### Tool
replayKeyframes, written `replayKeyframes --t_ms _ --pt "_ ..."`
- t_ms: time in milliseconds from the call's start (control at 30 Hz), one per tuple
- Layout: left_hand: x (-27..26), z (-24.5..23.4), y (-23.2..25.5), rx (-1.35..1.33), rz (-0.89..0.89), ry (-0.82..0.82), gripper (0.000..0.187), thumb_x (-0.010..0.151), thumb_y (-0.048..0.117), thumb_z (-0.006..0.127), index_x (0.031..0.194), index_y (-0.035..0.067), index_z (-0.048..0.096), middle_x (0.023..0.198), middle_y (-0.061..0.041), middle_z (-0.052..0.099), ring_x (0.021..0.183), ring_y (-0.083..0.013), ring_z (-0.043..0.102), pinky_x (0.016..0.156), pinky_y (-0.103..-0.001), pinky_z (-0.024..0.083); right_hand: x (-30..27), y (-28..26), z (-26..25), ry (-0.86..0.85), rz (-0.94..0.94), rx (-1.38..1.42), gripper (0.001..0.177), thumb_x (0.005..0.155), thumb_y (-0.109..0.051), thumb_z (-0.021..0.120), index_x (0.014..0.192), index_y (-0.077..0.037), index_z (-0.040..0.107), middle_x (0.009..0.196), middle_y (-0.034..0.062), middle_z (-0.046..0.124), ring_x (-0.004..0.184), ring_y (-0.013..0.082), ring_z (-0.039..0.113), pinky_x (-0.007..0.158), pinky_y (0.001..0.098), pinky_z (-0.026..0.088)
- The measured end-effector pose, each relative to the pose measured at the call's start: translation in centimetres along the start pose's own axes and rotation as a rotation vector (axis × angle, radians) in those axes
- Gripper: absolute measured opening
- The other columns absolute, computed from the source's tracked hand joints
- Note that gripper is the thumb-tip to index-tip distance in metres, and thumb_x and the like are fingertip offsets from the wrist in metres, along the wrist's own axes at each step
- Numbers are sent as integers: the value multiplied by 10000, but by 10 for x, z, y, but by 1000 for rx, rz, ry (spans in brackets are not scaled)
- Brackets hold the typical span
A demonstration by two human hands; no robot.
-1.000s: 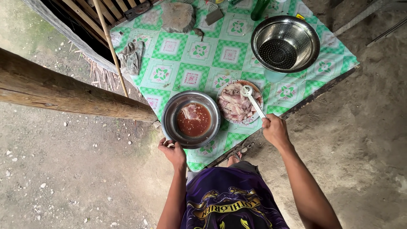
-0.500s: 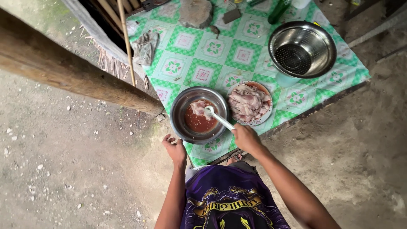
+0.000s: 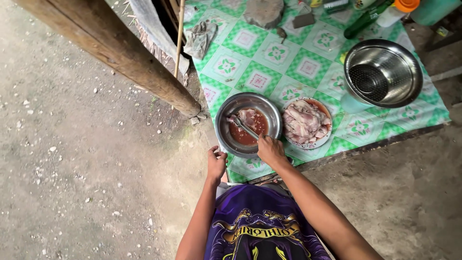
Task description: Marinating raw meat by transferring pieces from a plate to a bowl containing marinade using tongs.
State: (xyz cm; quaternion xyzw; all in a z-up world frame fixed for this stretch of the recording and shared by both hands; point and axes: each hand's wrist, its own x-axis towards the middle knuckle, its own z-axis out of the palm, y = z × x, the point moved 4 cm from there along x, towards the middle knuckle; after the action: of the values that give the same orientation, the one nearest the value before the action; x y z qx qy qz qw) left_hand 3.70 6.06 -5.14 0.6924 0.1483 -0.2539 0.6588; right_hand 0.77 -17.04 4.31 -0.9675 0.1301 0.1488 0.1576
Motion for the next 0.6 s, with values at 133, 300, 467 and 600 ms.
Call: replayKeyframes --t_ms 133,300,467,600 --pt "-7 -3 12 -4 -21 8 599 895 93 620 1441 36 380 1025 -77 580 744 -159 609 596 -300 508 4 -5 9 -65 -26 -69 344 896 1 563 1230 78 594 1001 264 730 852 344 753 745 453 599" --pt "-3 -3 10 16 -19 -23 611 897 106 619 1455 26 381 1009 -106 601 752 -162 616 598 -301 513 8 2 18 -39 -66 -129 334 880 7 575 1205 84 592 1057 275 716 868 361 751 745 461 598" --pt "-5 -5 10 22 -37 -9 599 898 105 619 1447 36 387 1061 -76 587 769 -163 629 612 -309 519 6 2 17 13 -93 -154 267 895 -20 579 1151 54 606 1059 251 719 868 370 747 742 473 590" --pt "2 -10 -11 1 -38 -18 601 892 96 633 1441 47 392 1075 -84 583 782 -168 638 639 -315 529 -3 -3 4 88 -78 -60 251 966 -191 586 1095 22 613 1042 222 714 840 393 722 701 509 552"
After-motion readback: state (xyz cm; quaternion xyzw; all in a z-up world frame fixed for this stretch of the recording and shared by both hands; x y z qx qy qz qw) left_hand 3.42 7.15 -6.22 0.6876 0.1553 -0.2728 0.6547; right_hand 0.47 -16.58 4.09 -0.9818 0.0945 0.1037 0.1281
